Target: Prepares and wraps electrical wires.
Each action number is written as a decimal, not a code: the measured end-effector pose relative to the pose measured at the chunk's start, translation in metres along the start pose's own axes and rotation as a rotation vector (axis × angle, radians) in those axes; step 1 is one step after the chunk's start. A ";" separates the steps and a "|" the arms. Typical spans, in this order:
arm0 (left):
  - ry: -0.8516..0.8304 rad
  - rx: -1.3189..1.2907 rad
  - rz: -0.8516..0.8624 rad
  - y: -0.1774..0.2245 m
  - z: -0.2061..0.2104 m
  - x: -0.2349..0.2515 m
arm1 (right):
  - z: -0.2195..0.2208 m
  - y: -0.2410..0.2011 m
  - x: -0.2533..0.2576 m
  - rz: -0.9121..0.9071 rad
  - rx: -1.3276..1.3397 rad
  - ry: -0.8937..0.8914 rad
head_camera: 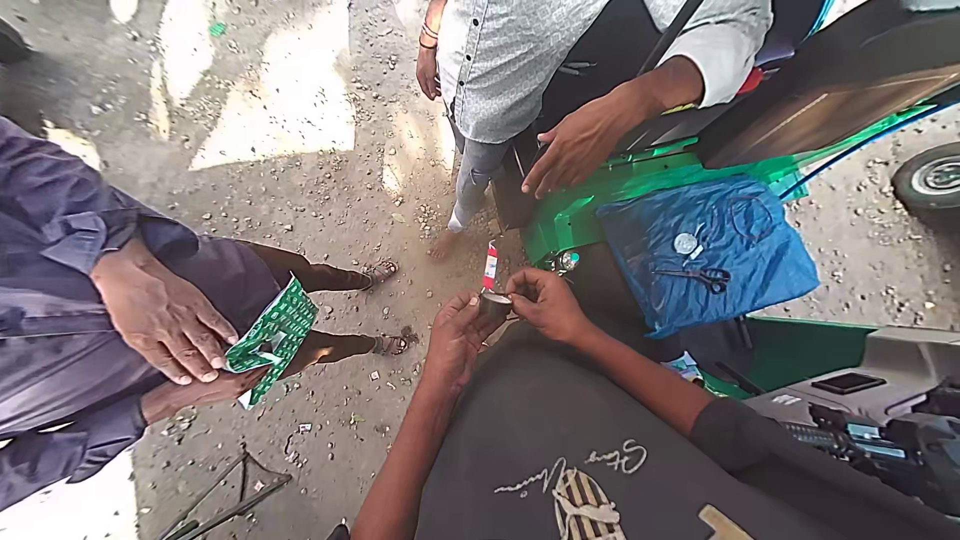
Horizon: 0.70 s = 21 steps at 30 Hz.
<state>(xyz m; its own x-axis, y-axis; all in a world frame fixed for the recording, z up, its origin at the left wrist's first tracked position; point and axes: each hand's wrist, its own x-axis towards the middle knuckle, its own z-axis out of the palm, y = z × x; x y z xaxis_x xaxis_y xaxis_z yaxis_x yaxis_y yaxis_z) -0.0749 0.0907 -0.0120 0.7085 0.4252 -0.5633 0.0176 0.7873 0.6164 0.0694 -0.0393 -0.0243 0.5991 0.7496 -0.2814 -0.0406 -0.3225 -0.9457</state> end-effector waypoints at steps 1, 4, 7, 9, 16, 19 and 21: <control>0.002 -0.009 -0.006 -0.002 0.000 0.001 | -0.001 0.000 -0.001 0.001 -0.044 0.040; 0.033 -0.019 0.008 -0.003 -0.002 0.004 | -0.005 -0.005 -0.004 -0.053 0.055 0.079; 0.031 0.048 0.081 -0.007 -0.003 0.004 | -0.004 -0.012 -0.013 -0.133 0.149 -0.066; -0.013 0.152 0.147 -0.011 0.001 0.008 | -0.002 -0.010 -0.016 -0.189 0.054 -0.073; -0.142 0.605 0.433 -0.017 -0.010 0.025 | -0.021 0.000 -0.011 -0.249 -0.169 -0.122; -0.073 0.860 0.463 -0.012 -0.021 0.026 | -0.019 0.007 -0.006 -0.252 -0.190 -0.167; -0.055 0.965 0.462 -0.015 -0.020 0.030 | -0.025 0.011 -0.007 -0.236 -0.198 -0.167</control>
<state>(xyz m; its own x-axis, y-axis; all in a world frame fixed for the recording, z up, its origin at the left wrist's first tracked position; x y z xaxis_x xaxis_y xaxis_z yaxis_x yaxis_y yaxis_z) -0.0679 0.1008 -0.0489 0.8197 0.5519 -0.1533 0.2727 -0.1406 0.9518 0.0848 -0.0629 -0.0288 0.4338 0.8958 -0.0967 0.2489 -0.2223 -0.9427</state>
